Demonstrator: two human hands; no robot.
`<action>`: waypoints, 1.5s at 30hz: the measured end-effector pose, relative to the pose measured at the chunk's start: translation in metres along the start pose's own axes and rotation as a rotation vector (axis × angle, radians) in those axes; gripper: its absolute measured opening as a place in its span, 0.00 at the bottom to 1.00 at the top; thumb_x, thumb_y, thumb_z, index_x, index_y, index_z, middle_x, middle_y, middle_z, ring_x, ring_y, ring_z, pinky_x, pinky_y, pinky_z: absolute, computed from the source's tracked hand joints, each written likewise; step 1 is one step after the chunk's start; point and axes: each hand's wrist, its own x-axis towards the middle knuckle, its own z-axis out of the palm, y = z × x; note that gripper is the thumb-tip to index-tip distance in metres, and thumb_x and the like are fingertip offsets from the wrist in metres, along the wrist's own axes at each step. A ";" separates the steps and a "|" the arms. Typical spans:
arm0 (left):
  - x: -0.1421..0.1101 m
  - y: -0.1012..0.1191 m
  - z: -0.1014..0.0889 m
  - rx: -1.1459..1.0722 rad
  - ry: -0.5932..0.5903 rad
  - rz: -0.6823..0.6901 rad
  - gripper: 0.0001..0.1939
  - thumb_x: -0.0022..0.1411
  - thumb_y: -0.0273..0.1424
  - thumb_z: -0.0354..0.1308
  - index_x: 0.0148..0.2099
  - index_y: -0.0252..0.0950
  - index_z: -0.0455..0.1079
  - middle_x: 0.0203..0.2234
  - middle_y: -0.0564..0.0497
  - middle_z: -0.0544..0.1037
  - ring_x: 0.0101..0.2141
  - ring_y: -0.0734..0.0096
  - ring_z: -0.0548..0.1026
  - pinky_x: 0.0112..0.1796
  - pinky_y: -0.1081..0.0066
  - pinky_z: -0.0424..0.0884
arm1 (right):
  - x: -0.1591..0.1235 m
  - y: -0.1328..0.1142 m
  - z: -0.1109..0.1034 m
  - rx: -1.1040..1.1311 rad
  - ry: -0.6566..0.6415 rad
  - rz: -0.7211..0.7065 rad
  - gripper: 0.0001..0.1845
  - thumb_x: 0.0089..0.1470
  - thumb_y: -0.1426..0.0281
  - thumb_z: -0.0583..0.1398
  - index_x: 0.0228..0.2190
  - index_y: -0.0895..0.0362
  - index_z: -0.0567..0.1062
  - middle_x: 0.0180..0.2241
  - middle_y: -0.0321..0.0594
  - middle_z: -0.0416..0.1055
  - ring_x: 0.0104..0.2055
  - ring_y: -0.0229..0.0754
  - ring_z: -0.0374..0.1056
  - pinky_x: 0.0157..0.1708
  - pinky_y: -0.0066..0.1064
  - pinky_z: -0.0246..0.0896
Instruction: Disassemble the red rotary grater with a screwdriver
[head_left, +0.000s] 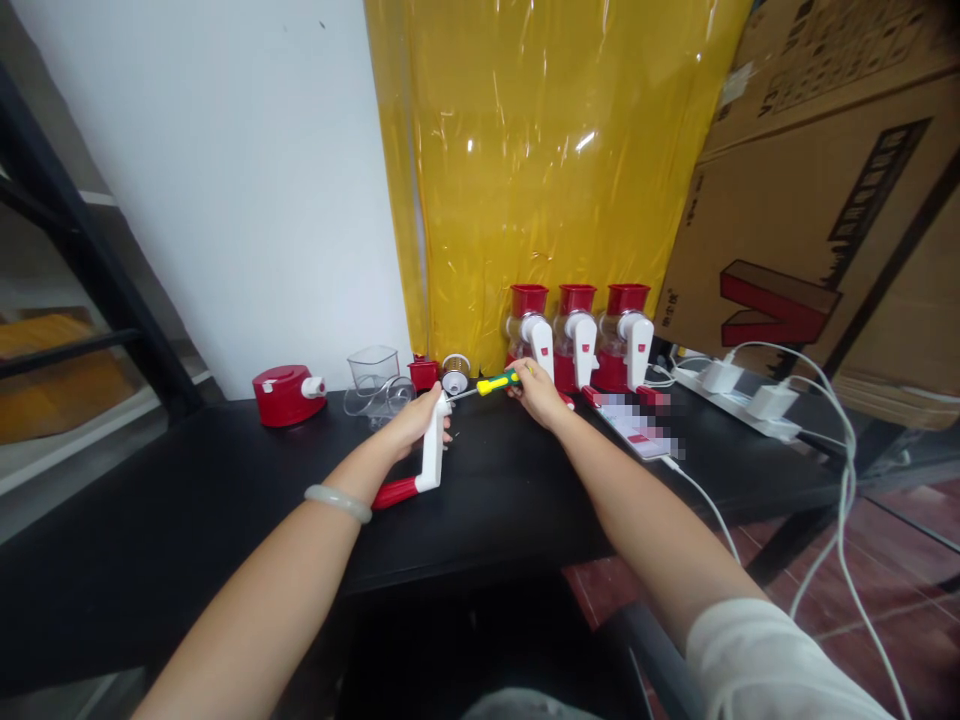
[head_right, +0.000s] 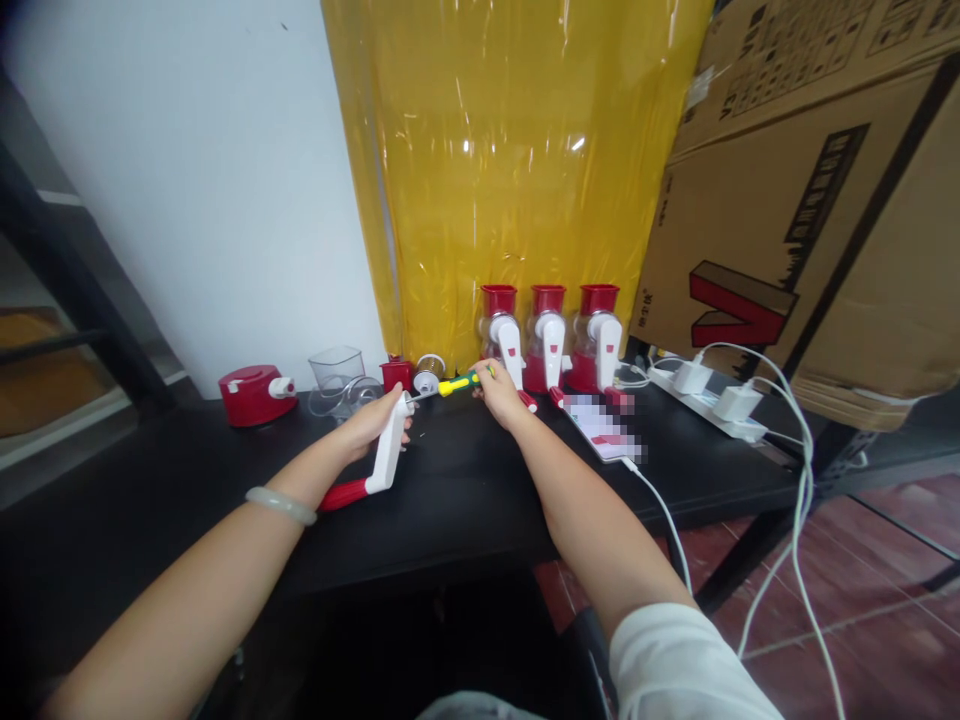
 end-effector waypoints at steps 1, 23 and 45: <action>-0.001 0.001 0.000 -0.027 -0.019 -0.036 0.25 0.67 0.54 0.53 0.38 0.35 0.68 0.20 0.54 0.72 0.17 0.69 0.74 0.21 0.70 0.73 | 0.001 0.001 -0.001 -0.009 -0.006 -0.018 0.16 0.48 0.54 0.64 0.29 0.53 0.69 0.23 0.29 0.61 0.22 0.32 0.57 0.24 0.27 0.58; 0.011 -0.010 -0.003 0.308 0.188 0.221 0.21 0.69 0.52 0.53 0.36 0.40 0.60 0.19 0.55 0.72 0.16 0.64 0.75 0.20 0.71 0.66 | -0.010 -0.006 0.002 -0.104 0.009 0.243 0.24 0.53 0.48 0.64 0.26 0.53 0.64 0.13 0.25 0.54 0.14 0.31 0.50 0.17 0.24 0.52; 0.008 -0.005 -0.002 0.146 0.101 0.131 0.20 0.71 0.51 0.50 0.38 0.39 0.58 0.18 0.56 0.71 0.16 0.68 0.74 0.19 0.72 0.70 | -0.010 -0.011 0.006 0.039 -0.032 0.163 0.22 0.44 0.53 0.69 0.30 0.53 0.66 0.16 0.23 0.57 0.19 0.30 0.53 0.25 0.25 0.54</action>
